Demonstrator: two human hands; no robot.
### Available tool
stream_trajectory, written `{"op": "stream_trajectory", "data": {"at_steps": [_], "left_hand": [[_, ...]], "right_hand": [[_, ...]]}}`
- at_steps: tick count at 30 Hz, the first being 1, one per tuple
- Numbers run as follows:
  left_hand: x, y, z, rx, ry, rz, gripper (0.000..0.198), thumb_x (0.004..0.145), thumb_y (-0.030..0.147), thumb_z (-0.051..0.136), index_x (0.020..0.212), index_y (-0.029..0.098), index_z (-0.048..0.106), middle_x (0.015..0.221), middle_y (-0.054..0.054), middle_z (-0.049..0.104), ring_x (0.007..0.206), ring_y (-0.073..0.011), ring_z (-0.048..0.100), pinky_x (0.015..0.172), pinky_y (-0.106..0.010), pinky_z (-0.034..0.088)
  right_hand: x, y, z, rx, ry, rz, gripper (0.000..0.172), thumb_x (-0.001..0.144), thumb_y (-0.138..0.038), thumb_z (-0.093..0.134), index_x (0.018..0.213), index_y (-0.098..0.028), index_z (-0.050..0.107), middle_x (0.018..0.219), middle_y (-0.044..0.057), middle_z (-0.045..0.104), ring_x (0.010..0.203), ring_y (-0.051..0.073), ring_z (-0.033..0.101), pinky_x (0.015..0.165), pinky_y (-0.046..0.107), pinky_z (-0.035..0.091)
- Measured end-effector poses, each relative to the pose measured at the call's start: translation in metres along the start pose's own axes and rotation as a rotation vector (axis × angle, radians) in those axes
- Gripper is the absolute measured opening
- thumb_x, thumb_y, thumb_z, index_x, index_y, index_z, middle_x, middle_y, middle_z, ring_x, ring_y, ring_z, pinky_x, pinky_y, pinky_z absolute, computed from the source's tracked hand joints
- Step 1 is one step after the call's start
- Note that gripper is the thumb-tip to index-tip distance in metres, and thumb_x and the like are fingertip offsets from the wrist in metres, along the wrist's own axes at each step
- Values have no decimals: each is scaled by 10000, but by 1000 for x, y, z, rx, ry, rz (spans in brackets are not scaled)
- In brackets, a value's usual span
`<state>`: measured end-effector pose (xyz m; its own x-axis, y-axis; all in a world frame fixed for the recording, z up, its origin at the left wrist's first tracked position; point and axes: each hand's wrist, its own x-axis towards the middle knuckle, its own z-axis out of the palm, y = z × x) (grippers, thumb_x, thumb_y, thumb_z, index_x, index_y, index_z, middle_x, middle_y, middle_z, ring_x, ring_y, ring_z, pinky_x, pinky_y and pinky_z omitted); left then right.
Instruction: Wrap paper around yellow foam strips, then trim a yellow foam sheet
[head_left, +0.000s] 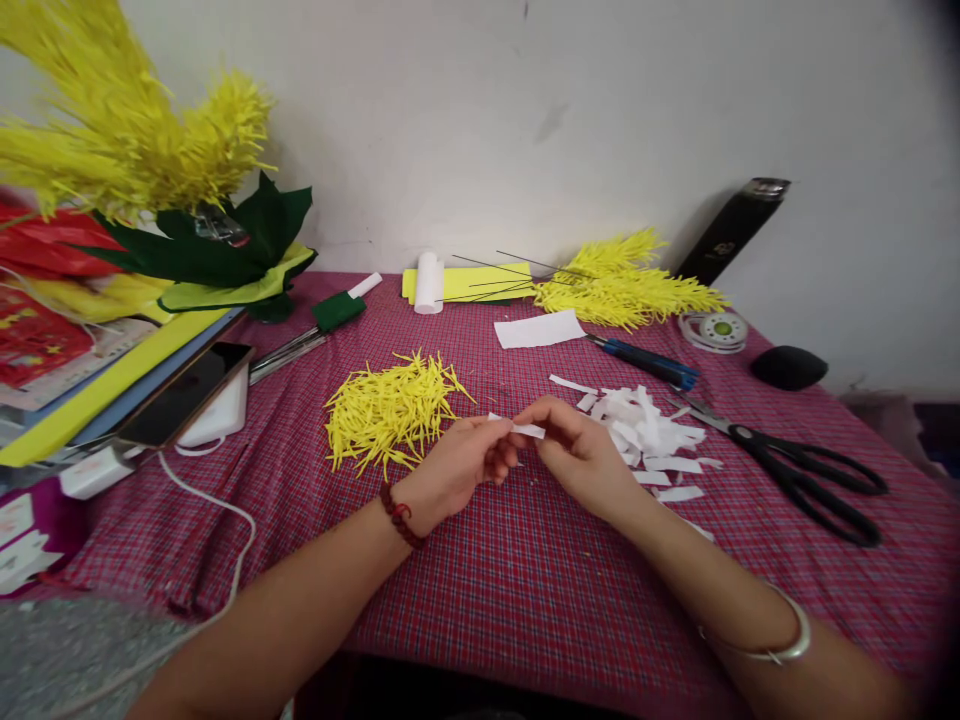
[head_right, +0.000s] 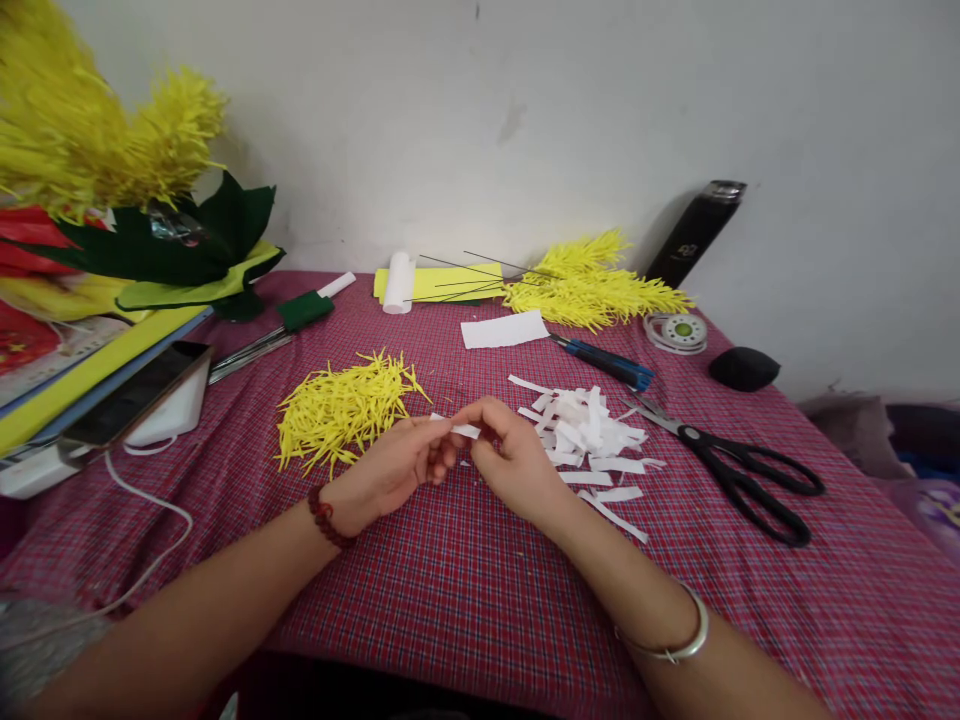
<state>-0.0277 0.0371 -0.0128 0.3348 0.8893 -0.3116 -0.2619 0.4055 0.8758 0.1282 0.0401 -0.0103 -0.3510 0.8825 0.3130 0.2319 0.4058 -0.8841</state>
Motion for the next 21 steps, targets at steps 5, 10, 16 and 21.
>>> {"op": "stream_trajectory", "data": {"at_steps": [5, 10, 16, 21], "left_hand": [[0, 1, -1, -103, -14, -100, 272, 876, 219, 455, 671, 120, 603, 537, 17, 526, 443, -49, 467, 463, -194, 327], [1, -1, -1, -93, -48, -105, 261, 856, 217, 477, 635, 126, 580, 540, 18, 530, 427, -43, 457, 453, -193, 320], [2, -4, 1, -13, -67, -69, 236, 838, 248, 550, 634, 137, 595, 527, 28, 530, 415, -40, 440, 447, -195, 308], [2, -8, 3, 98, -139, -75, 247, 869, 234, 536, 664, 129, 624, 568, 19, 549, 457, -40, 458, 488, -197, 348]], "right_hand": [[-2, 6, 1, -49, -42, -88, 500, 640, -9, 384, 1048, -248, 547, 825, -8, 593, 766, 143, 591, 700, 309, 464], [0, 2, 2, -98, 3, -91, 181, 797, -141, 496, 917, -224, 604, 799, 13, 610, 748, 160, 599, 691, 315, 475], [1, 3, -7, -76, 60, 22, 103, 822, -272, 522, 861, -215, 599, 719, 1, 611, 657, 156, 590, 620, 300, 466], [52, -36, 7, -140, 84, 72, 87, 787, -232, 556, 832, -201, 623, 712, 8, 613, 630, 149, 544, 588, 291, 432]]}}
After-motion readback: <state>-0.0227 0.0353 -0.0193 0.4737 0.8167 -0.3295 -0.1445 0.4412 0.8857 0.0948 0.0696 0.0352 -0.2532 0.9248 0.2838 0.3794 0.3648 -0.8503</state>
